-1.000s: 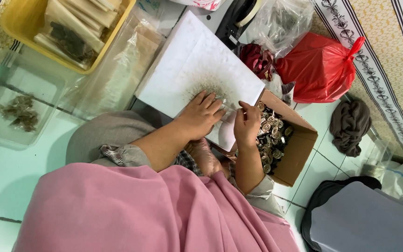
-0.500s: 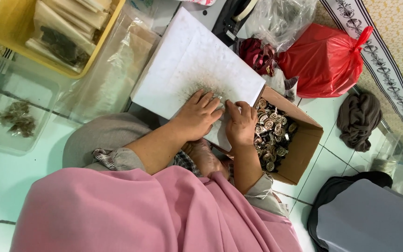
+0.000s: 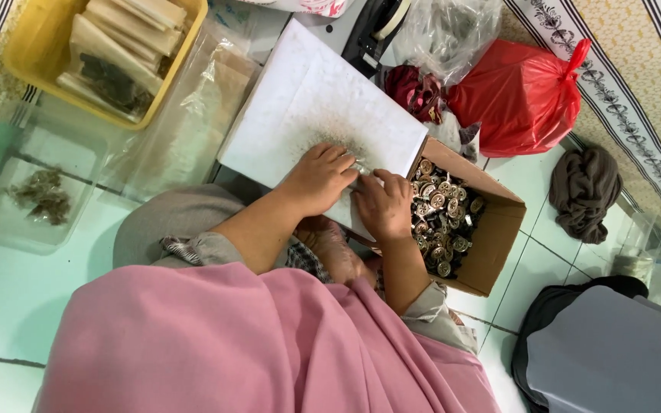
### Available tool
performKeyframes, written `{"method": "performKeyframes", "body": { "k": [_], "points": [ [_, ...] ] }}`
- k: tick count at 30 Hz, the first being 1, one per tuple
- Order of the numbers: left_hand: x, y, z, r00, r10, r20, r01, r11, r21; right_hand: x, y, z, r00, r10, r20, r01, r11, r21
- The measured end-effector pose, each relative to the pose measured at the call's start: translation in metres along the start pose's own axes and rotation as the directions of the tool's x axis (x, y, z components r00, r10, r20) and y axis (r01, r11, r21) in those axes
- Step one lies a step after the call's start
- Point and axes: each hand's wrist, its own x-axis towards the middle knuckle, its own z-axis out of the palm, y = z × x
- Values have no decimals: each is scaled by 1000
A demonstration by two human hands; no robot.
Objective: Packaging small metal medals or pins into individual plastic bags from a large box.
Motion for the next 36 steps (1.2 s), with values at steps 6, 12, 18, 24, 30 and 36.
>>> {"method": "performKeyframes", "body": {
  "k": [6, 12, 18, 24, 30, 36],
  "points": [
    [-4, 0, 3, 998, -18, 60, 16, 999, 35, 7, 0, 4, 990, -90, -110, 86, 995, -49],
    [0, 8, -16, 962, -227, 152, 257, 941, -220, 15, -16, -8, 975, 197, -102, -128, 874, 469],
    [3, 17, -30, 918, -370, 145, 397, 840, -369, 12, -41, -43, 938, 340, -63, -225, 740, 634],
    [-9, 48, -46, 834, -521, 181, 530, 668, -522, 10, -78, -65, 870, 493, 31, -315, 504, 804],
    [-22, 69, -64, 719, -650, 246, 626, 451, -636, 9, -111, -86, 787, 590, 182, -361, 200, 911],
    [-41, 68, -86, 543, -786, 295, 688, 215, -693, 15, -145, -91, 723, 562, 401, -369, -177, 912]
  ]
}}
